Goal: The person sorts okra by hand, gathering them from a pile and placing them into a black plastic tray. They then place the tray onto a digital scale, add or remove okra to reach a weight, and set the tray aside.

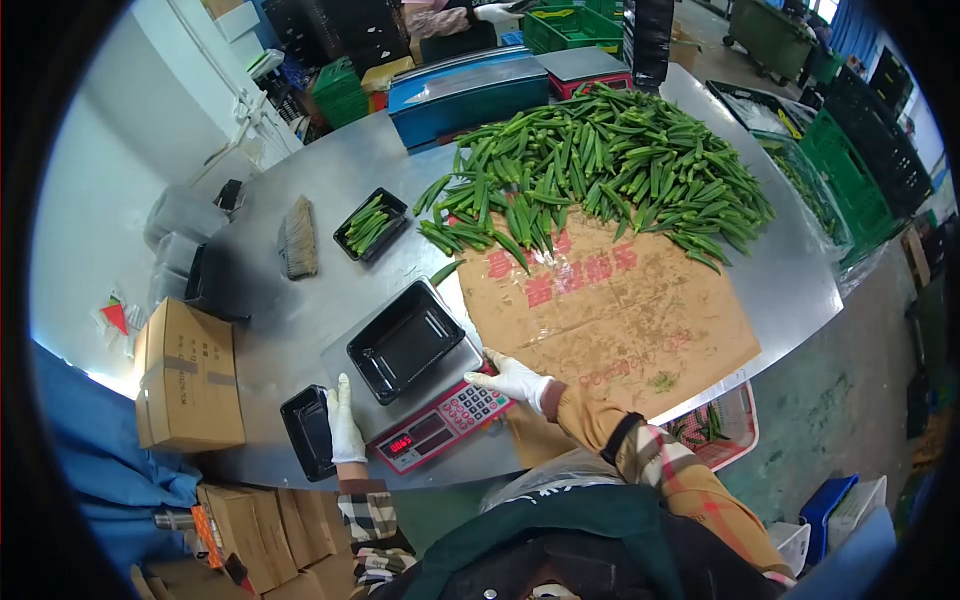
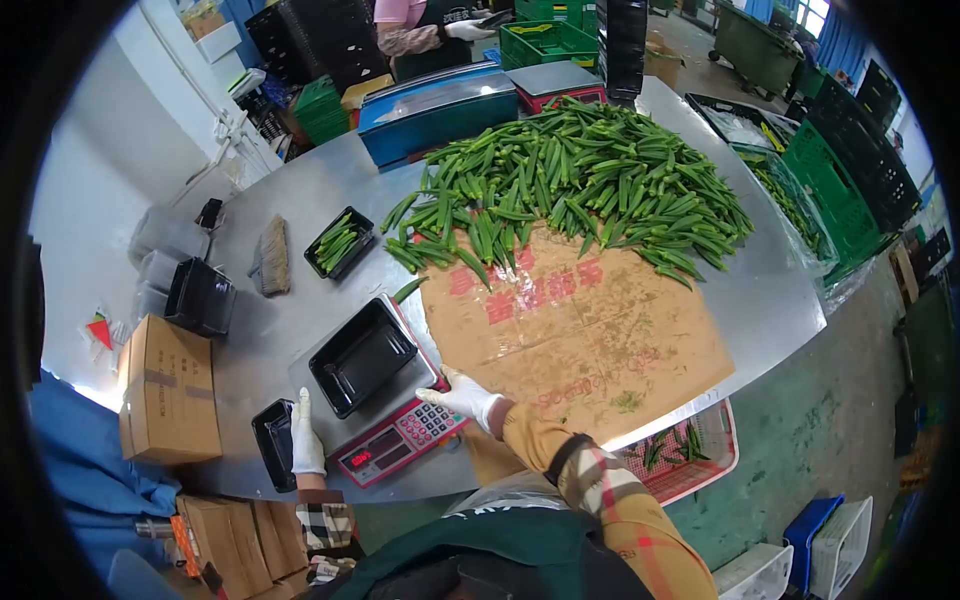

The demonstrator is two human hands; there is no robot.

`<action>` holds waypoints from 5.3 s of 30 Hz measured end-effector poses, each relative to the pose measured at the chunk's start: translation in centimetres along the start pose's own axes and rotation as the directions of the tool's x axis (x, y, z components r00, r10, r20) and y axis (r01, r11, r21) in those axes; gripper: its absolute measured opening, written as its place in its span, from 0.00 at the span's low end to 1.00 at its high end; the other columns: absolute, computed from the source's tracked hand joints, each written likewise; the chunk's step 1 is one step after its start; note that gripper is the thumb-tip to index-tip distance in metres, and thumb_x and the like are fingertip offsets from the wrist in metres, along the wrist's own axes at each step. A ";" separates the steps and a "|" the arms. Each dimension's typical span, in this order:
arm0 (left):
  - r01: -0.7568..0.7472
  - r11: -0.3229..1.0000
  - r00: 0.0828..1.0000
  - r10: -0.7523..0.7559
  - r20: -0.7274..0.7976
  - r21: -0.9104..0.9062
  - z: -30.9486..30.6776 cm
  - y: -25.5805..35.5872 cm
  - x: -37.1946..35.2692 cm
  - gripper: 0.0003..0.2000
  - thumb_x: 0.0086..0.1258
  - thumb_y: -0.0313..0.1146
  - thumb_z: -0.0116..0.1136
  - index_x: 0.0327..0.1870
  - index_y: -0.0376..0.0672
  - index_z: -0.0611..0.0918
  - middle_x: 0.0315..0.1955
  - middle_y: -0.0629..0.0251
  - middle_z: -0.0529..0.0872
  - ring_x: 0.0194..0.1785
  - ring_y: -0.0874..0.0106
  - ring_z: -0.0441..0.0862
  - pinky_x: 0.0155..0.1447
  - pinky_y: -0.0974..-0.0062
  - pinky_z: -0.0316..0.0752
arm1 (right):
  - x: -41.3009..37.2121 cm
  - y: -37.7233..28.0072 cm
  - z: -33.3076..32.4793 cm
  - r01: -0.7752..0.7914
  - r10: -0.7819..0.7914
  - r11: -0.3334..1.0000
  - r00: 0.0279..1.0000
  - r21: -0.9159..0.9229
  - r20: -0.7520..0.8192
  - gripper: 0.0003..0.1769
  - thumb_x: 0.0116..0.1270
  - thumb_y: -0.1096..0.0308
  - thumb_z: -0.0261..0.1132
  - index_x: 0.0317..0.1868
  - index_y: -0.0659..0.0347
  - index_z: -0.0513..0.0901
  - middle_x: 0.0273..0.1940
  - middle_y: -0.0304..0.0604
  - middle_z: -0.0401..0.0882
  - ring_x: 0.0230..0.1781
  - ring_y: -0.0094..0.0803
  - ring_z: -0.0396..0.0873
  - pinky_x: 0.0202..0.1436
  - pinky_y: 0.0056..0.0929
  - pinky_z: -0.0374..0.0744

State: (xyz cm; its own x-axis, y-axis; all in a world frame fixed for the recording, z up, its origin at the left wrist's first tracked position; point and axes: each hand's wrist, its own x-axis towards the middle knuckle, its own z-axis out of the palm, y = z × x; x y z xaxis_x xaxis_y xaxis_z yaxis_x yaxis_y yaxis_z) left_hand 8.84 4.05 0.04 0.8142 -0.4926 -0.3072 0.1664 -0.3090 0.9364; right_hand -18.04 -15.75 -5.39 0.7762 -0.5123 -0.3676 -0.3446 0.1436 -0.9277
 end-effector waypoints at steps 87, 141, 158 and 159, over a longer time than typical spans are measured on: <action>-0.022 0.983 0.901 0.098 -0.422 0.181 8.2 -11.8 -3.7 0.16 0.78 0.35 0.54 0.60 0.35 0.81 0.55 0.49 0.86 0.58 0.59 0.84 0.65 0.68 0.74 | -1.2 1.9 -7.9 -0.117 0.180 0.969 0.939 0.219 -0.293 0.26 0.75 0.52 0.65 0.61 0.66 0.81 0.52 0.36 0.83 0.49 0.23 0.78 0.54 0.25 0.77; -0.920 0.125 0.387 0.120 0.914 0.372 83.9 10.6 -7.9 0.41 0.56 0.61 0.69 0.71 0.51 0.74 0.56 0.55 0.78 0.58 0.53 0.78 0.59 0.53 0.75 | -9.7 12.6 -63.1 0.359 0.275 0.320 0.850 0.877 -0.449 0.25 0.73 0.54 0.69 0.61 0.64 0.80 0.57 0.45 0.83 0.54 0.35 0.82 0.57 0.37 0.82; -0.659 0.586 0.686 0.211 0.696 0.472 52.8 1.8 -7.2 0.38 0.61 0.40 0.72 0.74 0.46 0.70 0.64 0.53 0.78 0.66 0.54 0.74 0.72 0.62 0.67 | -5.7 11.0 -38.8 -0.175 0.372 0.565 0.926 0.806 -0.060 0.20 0.69 0.68 0.72 0.60 0.55 0.80 0.50 0.36 0.83 0.50 0.25 0.81 0.46 0.25 0.80; -0.606 0.604 0.735 0.176 0.655 0.517 50.8 1.1 -8.3 0.39 0.62 0.40 0.72 0.75 0.47 0.69 0.63 0.53 0.78 0.66 0.53 0.74 0.72 0.62 0.67 | -6.7 11.6 -38.5 -0.146 0.340 0.651 0.934 0.745 -0.113 0.22 0.69 0.70 0.71 0.61 0.56 0.78 0.51 0.37 0.83 0.50 0.25 0.81 0.48 0.24 0.80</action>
State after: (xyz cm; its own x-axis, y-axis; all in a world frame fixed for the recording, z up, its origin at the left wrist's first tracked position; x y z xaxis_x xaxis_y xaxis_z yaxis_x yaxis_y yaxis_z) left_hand -26.03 -33.51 -5.02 0.2631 -0.9493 -0.1722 -0.6808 -0.3091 0.6641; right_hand -47.59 -43.22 -11.20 0.5475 -0.5254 -0.6513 0.0557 0.7994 -0.5982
